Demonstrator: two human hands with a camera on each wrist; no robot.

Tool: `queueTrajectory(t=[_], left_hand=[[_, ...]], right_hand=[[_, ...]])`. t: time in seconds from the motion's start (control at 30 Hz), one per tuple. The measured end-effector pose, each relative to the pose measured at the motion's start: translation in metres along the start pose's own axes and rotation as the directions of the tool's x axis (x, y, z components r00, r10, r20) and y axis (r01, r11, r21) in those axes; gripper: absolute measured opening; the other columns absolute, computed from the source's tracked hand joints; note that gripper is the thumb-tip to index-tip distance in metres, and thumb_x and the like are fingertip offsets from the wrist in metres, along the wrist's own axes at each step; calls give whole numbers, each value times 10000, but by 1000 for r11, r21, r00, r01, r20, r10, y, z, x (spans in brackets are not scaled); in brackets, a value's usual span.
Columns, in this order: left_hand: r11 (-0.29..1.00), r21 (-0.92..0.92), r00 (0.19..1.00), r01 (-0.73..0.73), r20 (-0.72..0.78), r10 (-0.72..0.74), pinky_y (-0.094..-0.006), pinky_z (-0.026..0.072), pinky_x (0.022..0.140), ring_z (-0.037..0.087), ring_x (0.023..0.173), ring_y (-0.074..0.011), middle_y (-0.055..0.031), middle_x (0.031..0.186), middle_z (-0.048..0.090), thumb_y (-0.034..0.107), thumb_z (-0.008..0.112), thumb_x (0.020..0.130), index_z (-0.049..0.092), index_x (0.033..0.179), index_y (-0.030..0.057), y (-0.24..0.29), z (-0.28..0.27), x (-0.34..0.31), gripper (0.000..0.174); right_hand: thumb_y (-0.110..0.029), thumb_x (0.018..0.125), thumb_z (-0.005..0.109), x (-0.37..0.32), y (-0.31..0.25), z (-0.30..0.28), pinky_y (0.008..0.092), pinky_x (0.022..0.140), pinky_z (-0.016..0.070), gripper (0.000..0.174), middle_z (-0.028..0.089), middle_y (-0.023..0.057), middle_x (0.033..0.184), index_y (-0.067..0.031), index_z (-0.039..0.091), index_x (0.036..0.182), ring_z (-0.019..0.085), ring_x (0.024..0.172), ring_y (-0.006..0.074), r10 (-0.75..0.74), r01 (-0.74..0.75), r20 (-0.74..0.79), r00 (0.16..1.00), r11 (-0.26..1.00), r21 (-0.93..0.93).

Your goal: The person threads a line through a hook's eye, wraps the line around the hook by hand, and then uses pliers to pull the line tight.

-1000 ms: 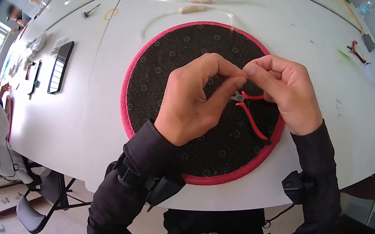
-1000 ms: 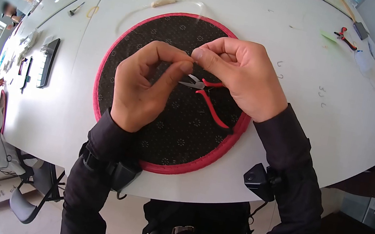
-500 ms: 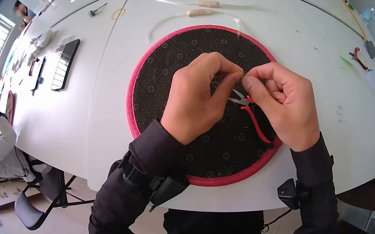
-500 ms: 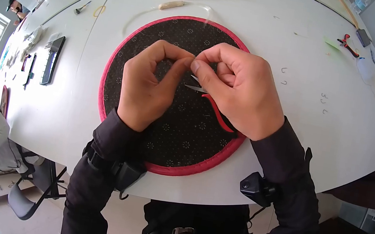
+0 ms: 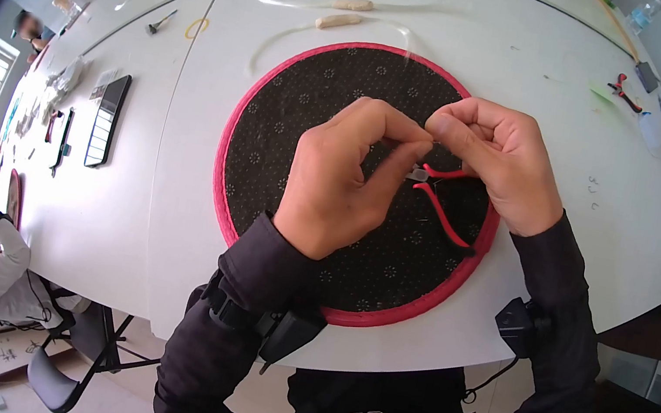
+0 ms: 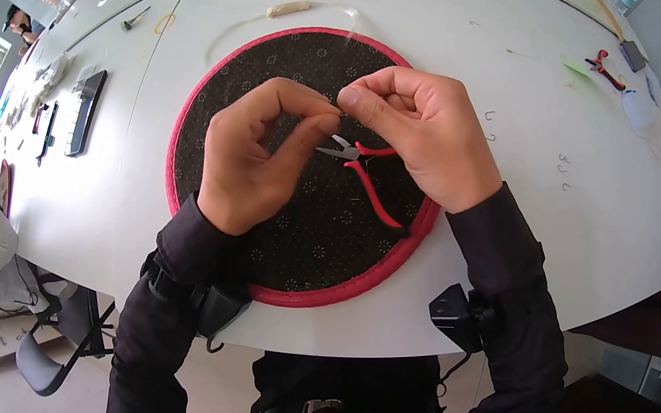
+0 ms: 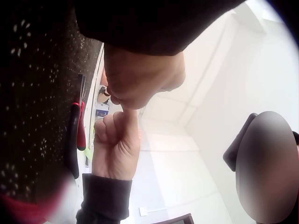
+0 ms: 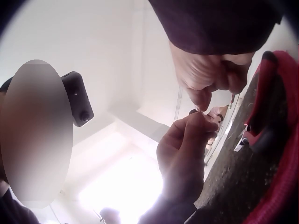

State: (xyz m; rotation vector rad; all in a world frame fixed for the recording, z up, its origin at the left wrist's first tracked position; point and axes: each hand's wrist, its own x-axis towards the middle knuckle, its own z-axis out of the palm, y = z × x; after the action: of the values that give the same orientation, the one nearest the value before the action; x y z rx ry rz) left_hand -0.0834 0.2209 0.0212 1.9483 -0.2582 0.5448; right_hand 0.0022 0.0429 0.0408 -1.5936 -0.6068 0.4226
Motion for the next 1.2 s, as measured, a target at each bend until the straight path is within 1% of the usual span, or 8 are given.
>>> queueTrajectory(t=[0.1, 0.4, 0.5, 0.63, 0.73, 0.83, 1.1, 1.2], left_hand=[[998, -64, 995, -19, -96, 12, -301, 536, 698, 689, 775, -201, -108, 854, 692, -14, 718, 868, 660, 928, -1, -3, 3, 2, 85], [988, -130, 983, 80, -152, -100, -295, 540, 738, 695, 812, -175, -112, 866, 725, 5, 699, 900, 671, 943, -15, -3, 2, 1, 55], [993, -102, 981, 55, -180, -73, -300, 540, 722, 695, 806, -185, -110, 861, 713, 5, 699, 897, 668, 933, -7, -6, 3, 2, 50], [995, 98, 992, 26, -125, -13, -304, 524, 703, 675, 783, -189, -101, 856, 687, -3, 702, 889, 660, 928, -1, -5, 1, 3, 58], [984, 172, 999, 38, -32, -33, -277, 522, 757, 666, 811, -144, -87, 870, 700, -10, 704, 894, 661, 934, -13, 0, -1, 2, 59], [988, 156, 1000, 0, 10, -1, -278, 523, 737, 671, 796, -149, -90, 865, 699, -15, 712, 884, 660, 936, -11, 1, 0, 2, 74], [998, 63, 1000, -13, 14, 12, -256, 523, 751, 667, 829, -128, -76, 898, 706, -57, 695, 889, 660, 945, -14, 2, 1, 0, 78], [998, -20, 997, -56, -54, 55, -309, 509, 637, 672, 743, -211, -97, 839, 661, -29, 726, 853, 645, 915, 17, -3, 5, 1, 112]], right_hand=[[-188, 965, 705, 0, 1, 2, 182, 682, 475, 238, 674, -29, 802, 40, 710, 1033, 574, 722, 8, 24, -24, 10, 1000, 1000, 12], [-163, 957, 694, -5, 1, 9, 192, 579, 408, 190, 444, -88, 587, 24, 709, 988, 411, 570, 3, -12, 10, -15, 1000, 996, -91], [-148, 954, 692, -8, -3, 15, 198, 565, 409, 171, 415, -75, 573, 21, 703, 975, 400, 554, 10, -55, 49, -34, 998, 987, -151], [-130, 947, 695, -13, -16, 19, 216, 548, 404, 150, 399, -54, 569, 19, 695, 965, 382, 543, 22, -66, 49, -47, 997, 952, -301], [-121, 949, 690, -11, -12, 13, 219, 549, 397, 138, 402, -45, 574, 16, 696, 965, 371, 553, 27, -157, 120, -71, 985, 920, -372], [-119, 955, 680, -6, -5, 10, 221, 559, 390, 141, 422, -51, 579, 21, 697, 964, 371, 565, 23, -184, 156, -89, 979, 953, -258], [-174, 973, 689, -1, 1, 1, 192, 684, 470, 228, 662, -17, 782, 45, 709, 1035, 567, 725, 16, -80, 78, -31, 996, 995, -66], [-179, 976, 688, -2, -3, 2, 193, 710, 484, 236, 687, -8, 828, 47, 710, 1042, 594, 758, 22, -32, 31, -21, 999, 999, -23]])
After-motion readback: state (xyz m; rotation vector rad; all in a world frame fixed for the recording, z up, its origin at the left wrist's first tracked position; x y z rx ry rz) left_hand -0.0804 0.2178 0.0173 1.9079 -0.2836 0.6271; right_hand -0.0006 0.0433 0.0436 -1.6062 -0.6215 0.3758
